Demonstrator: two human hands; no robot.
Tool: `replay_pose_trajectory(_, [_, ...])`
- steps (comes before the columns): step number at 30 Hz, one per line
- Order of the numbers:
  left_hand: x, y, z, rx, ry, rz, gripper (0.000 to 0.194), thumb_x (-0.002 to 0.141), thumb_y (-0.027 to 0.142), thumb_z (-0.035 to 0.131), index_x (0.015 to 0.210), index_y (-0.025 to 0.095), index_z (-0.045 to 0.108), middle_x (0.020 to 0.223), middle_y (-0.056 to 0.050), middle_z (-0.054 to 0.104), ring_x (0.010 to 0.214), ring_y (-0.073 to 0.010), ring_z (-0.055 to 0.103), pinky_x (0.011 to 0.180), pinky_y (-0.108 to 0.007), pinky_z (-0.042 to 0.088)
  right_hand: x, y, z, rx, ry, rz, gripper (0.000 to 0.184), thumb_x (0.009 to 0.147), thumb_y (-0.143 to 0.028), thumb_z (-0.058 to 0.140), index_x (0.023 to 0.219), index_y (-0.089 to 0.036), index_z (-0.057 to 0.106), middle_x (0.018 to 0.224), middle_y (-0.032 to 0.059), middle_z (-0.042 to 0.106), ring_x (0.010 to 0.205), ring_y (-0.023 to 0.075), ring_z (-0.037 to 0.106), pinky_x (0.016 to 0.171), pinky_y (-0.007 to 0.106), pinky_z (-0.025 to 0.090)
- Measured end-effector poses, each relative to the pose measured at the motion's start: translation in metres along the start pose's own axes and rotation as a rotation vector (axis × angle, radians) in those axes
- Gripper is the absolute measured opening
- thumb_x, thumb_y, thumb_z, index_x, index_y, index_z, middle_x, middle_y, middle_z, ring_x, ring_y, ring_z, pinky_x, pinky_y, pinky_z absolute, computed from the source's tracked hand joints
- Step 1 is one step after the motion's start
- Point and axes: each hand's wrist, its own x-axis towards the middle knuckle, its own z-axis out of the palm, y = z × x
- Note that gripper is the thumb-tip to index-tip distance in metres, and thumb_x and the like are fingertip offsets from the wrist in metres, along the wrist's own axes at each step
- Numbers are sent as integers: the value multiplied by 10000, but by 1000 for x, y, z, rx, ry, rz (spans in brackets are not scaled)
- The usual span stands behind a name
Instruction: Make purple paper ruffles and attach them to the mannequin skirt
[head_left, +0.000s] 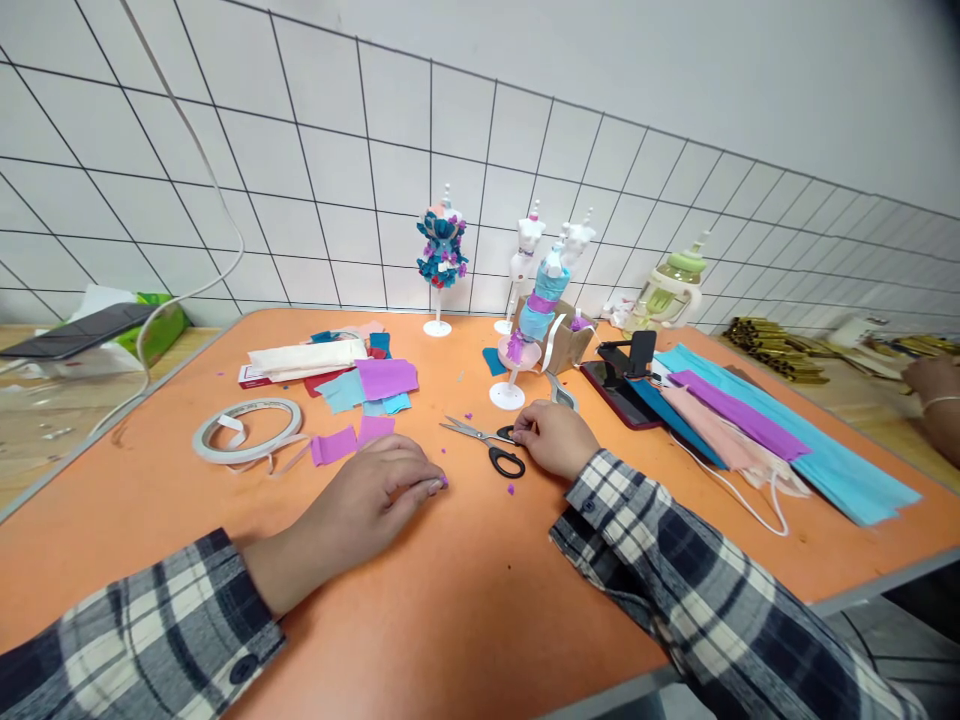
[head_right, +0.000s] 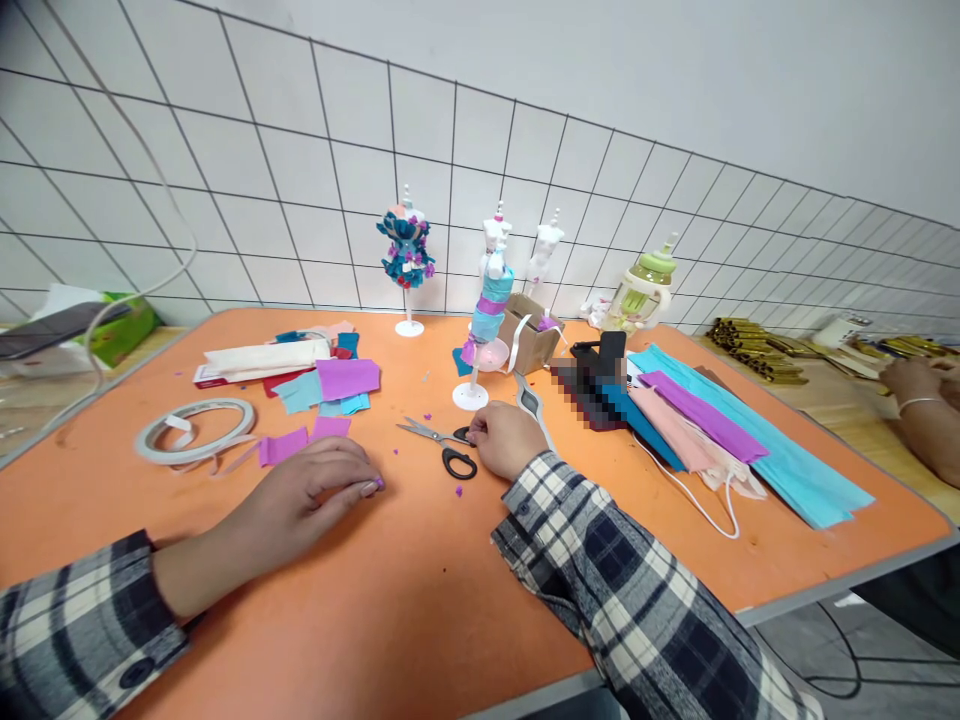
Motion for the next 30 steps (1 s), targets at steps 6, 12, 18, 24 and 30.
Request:
replay_pose_trajectory(6, [2, 2, 1, -86, 4, -128, 267, 957, 294, 522, 860, 209, 755, 816, -53, 765, 820, -208, 686, 758, -322, 526, 2, 1, 3, 81, 78, 49, 111, 907, -195, 599, 845, -178, 690, 876, 73, 713, 800, 205, 606, 662, 301, 356])
replay_pose_trajectory(12, [7, 12, 0, -295, 44, -534, 294, 860, 427, 569, 835, 220, 775, 830, -47, 799, 781, -222, 725, 746, -314, 559, -2, -5, 0, 359, 175, -10, 257, 981, -289, 481, 1034, -222, 724, 1006, 53, 756, 943, 198, 680, 813, 315, 480])
replay_pose_trajectory(18, [12, 24, 1, -421, 100, -686, 306, 798, 476, 594, 725, 227, 756, 774, -32, 792, 786, -227, 722, 788, -314, 563, -28, -49, 6, 1007, 8, -143, 152, 788, -338, 710, 860, -205, 724, 818, 30, 729, 754, 172, 660, 701, 297, 509])
replay_pose_trajectory(24, [13, 24, 6, -441, 139, -706, 319, 805, 476, 602, 795, 209, 775, 742, -29, 778, 666, -194, 678, 661, -281, 553, -37, -71, 17, 1226, -182, -47, 154, 705, -281, 741, 811, -195, 669, 720, -5, 705, 642, 126, 604, 641, 266, 478])
replay_pose_trajectory(30, [11, 25, 9, -348, 117, -563, 291, 858, 399, 573, 789, 208, 782, 747, -21, 794, 654, -185, 680, 616, -256, 527, -40, -76, 14, 1327, -248, 72, 437, 629, -246, 843, 953, -228, 550, 659, -44, 720, 658, 153, 679, 665, 263, 494])
